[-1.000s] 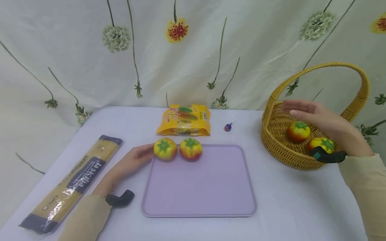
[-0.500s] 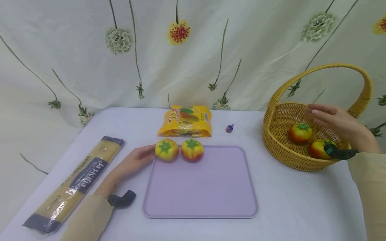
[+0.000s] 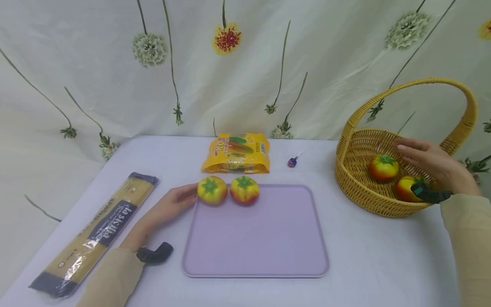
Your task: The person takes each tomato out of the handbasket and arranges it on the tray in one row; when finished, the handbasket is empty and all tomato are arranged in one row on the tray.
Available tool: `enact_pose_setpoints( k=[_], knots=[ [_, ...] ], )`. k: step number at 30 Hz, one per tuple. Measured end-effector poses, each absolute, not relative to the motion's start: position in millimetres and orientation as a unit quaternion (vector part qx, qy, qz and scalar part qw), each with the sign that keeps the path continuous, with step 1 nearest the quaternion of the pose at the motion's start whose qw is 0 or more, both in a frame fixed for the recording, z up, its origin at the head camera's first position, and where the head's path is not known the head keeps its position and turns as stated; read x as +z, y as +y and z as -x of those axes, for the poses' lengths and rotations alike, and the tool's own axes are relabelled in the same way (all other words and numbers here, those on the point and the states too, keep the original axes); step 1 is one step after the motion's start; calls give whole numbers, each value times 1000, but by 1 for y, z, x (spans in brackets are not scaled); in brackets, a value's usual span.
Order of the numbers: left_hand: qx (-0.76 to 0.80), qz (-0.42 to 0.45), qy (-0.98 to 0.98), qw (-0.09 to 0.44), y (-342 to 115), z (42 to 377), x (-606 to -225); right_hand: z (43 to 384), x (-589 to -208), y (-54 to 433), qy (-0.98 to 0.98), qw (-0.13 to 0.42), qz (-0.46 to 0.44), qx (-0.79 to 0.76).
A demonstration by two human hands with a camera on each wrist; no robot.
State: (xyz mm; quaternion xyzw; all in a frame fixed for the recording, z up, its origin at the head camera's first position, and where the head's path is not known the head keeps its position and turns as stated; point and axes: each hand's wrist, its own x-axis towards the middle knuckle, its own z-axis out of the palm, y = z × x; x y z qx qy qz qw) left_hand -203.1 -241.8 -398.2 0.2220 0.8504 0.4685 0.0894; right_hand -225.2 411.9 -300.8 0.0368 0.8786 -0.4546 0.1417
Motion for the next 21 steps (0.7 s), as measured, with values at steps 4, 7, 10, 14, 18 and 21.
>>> enact_pose_setpoints(
  k=[4,7,10,14,18,21],
  knots=[
    [470,-219,850,91,-242,203,-399,227,-301,407,893,164,-44,-417],
    [474,-217,848,96,-241,203,-398,229,-303,405,894,169,-35,-413],
    [476,-214,847,100,-240,203,-398,231,-306,404,892,173,-36,-417],
    [480,-211,845,103,-239,203,-398,232,-309,403,902,178,-17,-393],
    [478,-210,847,102,-239,202,-396,237,-310,401,903,198,15,-380],
    [475,-212,848,100,-239,201,-394,241,-310,399,901,214,30,-375]
  ],
)
